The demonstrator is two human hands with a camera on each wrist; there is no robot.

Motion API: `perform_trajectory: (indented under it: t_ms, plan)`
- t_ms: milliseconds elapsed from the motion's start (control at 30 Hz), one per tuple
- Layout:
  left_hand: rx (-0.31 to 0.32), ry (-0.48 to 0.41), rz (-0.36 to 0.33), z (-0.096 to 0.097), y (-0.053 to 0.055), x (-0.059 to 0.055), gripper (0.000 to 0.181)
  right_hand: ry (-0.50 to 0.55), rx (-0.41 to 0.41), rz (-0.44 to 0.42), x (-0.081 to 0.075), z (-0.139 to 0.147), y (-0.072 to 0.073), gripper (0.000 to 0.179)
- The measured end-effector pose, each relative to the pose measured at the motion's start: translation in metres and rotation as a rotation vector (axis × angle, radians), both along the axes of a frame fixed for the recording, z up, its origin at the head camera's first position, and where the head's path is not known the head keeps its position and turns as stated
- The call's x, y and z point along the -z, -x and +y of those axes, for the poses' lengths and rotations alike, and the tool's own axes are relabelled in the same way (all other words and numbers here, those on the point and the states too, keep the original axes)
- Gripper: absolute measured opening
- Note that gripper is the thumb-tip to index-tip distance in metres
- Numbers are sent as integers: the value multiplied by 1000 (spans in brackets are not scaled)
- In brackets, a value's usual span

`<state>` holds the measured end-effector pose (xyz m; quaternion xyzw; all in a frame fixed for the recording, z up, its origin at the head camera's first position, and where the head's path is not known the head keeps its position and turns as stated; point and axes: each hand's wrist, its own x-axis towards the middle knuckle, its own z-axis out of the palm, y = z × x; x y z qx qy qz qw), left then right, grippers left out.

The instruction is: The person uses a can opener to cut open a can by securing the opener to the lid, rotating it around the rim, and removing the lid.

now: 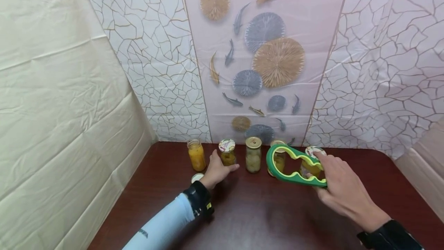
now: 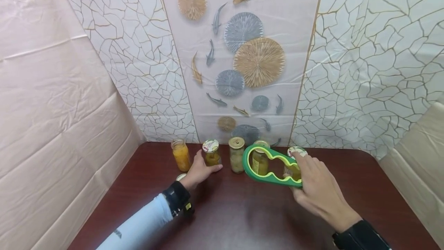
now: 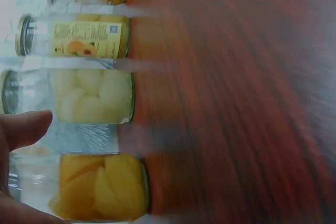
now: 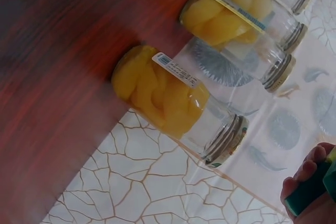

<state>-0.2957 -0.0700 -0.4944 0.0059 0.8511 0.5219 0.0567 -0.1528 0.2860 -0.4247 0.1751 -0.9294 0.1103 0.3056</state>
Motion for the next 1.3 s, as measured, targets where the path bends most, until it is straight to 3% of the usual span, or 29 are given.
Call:
perform_trajectory:
  t_ms: [100, 233, 400, 633, 767, 900, 1100, 1300]
  plan:
    - [-24, -59, -10, 4, 10, 2, 108, -10, -7, -8, 2, -1, 1, 82]
    - [-36, -92, 19, 9, 16, 5, 90, -29, 6, -25, 4, -1, 0, 82]
    - [-33, -142, 25, 12, 19, 6, 76, -27, 10, -23, 5, -1, 0, 84]
    - [-14, -143, 40, 10, 15, 10, 76, -7, 9, -35, 6, -5, 2, 83]
    - [42, -158, 53, 7, -1, 10, 76, 3, 5, -64, 6, -7, 2, 84]
    - [115, -185, 63, 8, -23, 2, 76, 4, 13, -61, 5, -7, 1, 84]
    - [217, -73, 130, 17, -58, -8, 83, 11, -6, -69, 6, -12, 0, 82]
    - [333, -51, 130, 25, -88, -13, 81, 6, -49, -67, 6, -26, -5, 83]
